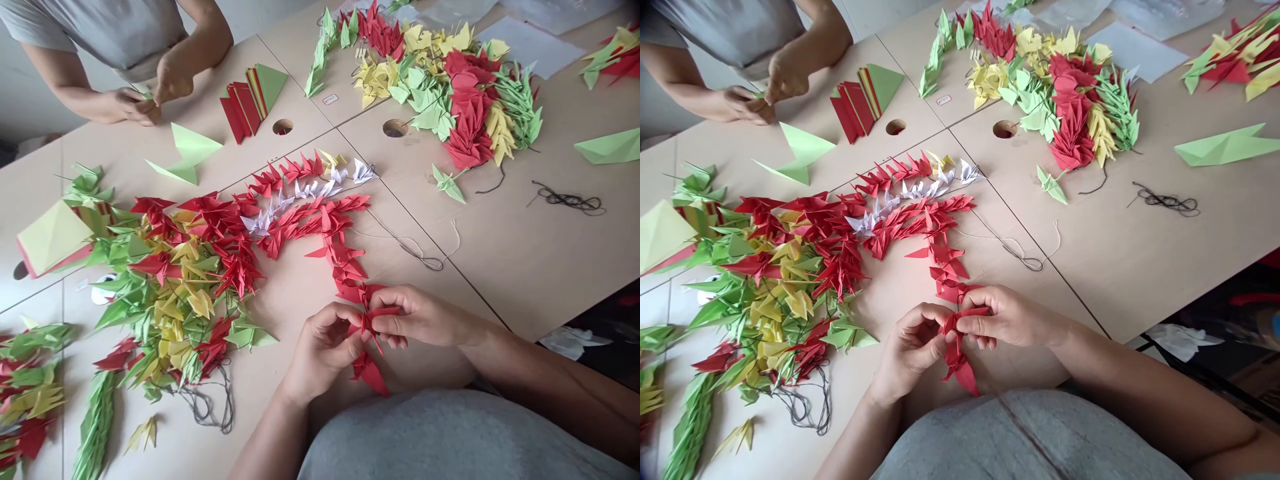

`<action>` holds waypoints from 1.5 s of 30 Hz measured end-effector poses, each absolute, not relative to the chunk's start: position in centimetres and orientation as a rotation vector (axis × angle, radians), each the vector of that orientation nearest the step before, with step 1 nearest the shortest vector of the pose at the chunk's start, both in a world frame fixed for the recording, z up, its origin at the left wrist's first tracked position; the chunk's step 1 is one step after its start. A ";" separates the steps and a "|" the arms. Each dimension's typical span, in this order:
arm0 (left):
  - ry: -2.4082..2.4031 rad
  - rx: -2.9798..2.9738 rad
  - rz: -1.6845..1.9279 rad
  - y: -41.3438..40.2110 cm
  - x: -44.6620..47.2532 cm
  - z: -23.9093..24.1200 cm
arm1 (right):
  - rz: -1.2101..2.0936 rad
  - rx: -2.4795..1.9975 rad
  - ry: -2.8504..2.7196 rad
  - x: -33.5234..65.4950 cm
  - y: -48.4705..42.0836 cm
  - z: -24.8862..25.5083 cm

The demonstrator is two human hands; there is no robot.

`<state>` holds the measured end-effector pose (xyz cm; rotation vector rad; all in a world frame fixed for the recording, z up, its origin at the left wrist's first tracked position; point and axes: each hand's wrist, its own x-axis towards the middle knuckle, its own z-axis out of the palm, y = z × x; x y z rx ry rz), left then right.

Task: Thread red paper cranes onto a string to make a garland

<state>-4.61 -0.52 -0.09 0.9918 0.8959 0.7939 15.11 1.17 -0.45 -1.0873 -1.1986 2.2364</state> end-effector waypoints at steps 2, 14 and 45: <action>0.895 0.994 0.793 -0.5 -4.6 -0.2 | 2.224 -1.085 -1.202 15.2 1.1 -0.6; 0.862 0.950 0.690 -0.8 -4.5 -0.2 | 2.285 -1.059 -1.196 15.2 1.3 -0.3; 0.925 0.809 0.816 -0.4 -4.4 -0.2 | 1.344 -1.055 -1.647 14.9 0.3 -1.2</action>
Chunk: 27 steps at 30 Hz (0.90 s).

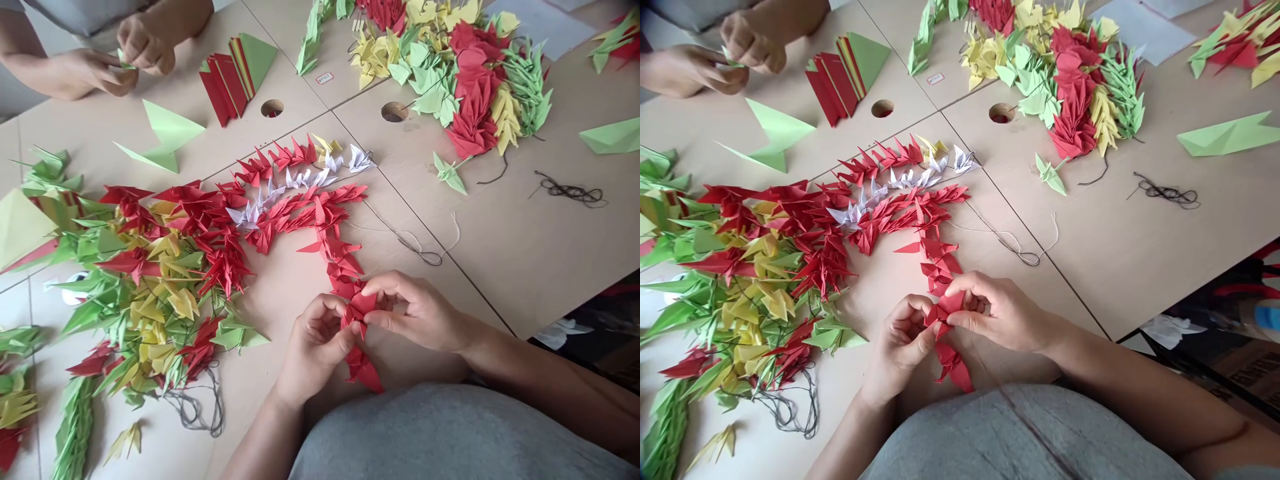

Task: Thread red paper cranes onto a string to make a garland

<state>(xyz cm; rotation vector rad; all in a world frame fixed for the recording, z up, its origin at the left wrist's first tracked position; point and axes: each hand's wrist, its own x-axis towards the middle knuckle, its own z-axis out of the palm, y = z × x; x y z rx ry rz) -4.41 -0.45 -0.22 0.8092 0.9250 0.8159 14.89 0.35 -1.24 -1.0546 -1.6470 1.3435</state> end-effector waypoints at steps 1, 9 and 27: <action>0.923 0.805 0.812 -0.4 -4.4 -0.2 | 1.233 -1.020 -1.711 14.8 0.4 -1.3; 1.070 0.863 0.833 -0.7 -4.4 -0.7 | 0.618 -0.954 -2.051 14.2 0.5 -1.3; 1.064 1.113 0.847 -1.3 -4.2 -0.8 | 0.473 -1.017 -2.007 14.1 0.0 -1.3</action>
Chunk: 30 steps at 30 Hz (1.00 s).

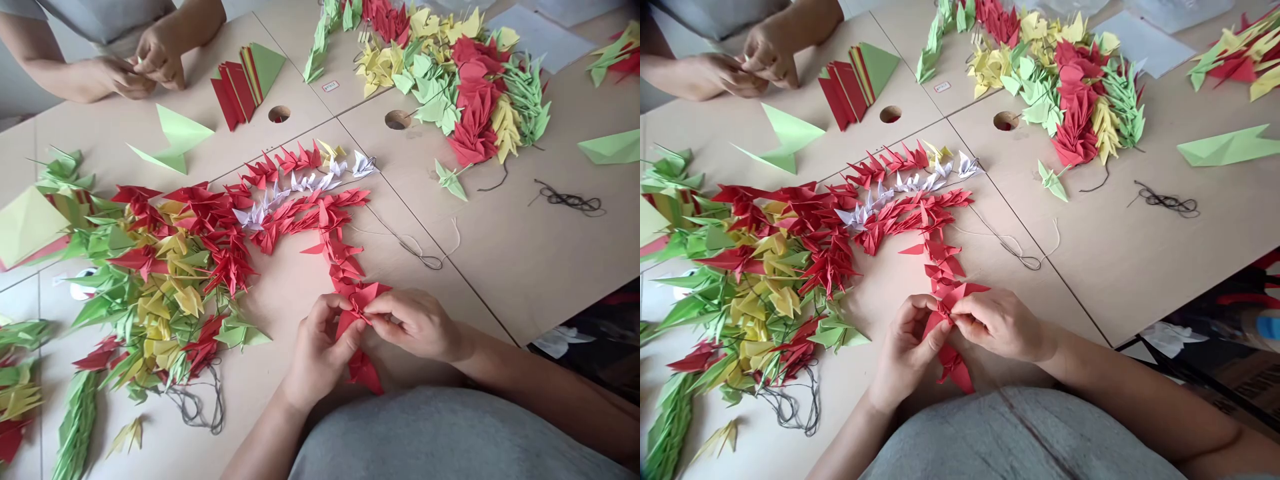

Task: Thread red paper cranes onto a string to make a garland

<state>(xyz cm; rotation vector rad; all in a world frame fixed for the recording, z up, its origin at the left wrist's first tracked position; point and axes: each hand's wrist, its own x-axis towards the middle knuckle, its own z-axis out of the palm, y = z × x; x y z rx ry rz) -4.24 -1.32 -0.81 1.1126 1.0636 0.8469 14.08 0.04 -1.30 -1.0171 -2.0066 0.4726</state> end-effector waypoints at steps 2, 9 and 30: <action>1.094 1.147 0.838 -1.3 -4.3 -0.9 | 0.487 -1.005 -2.017 14.0 0.0 -1.3; 1.153 1.038 0.837 -1.2 -4.0 -0.5 | 0.431 -0.995 -2.075 13.8 -0.1 -1.4; 1.262 0.971 0.807 -1.3 -3.5 -0.6 | 0.496 -1.067 -2.066 13.7 -0.2 -1.7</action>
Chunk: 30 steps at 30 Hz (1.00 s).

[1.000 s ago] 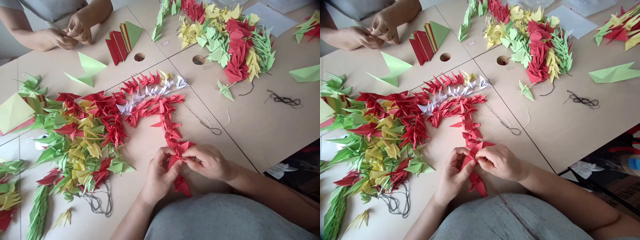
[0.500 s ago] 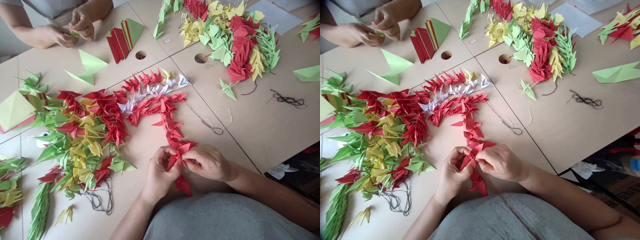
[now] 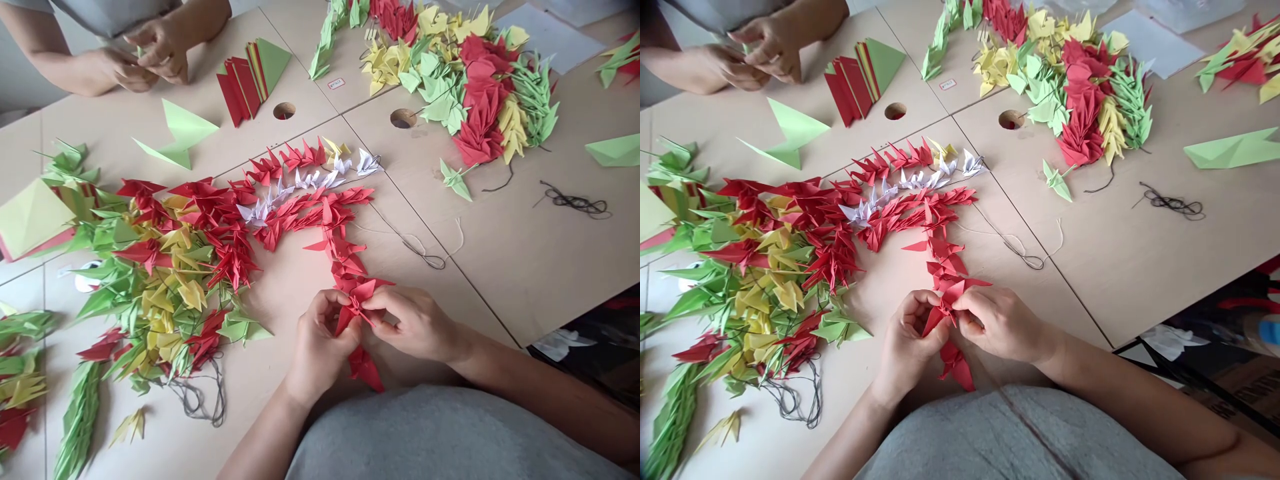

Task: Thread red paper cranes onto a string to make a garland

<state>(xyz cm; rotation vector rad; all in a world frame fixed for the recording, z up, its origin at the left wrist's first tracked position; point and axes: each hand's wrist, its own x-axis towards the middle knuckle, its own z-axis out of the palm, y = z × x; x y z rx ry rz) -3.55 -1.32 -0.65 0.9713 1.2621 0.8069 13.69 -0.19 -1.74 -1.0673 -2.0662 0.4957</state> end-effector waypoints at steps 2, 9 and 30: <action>1.275 0.966 0.815 -1.4 -3.4 -0.8 | 0.487 -1.093 -2.075 13.6 -0.3 -1.9; 1.252 0.968 0.827 -1.3 -3.3 -0.6 | 0.519 -1.098 -2.078 13.7 -0.4 -1.8; 1.227 0.912 0.820 -1.1 -3.8 -0.6 | 0.668 -1.035 -2.011 13.6 -0.3 -1.8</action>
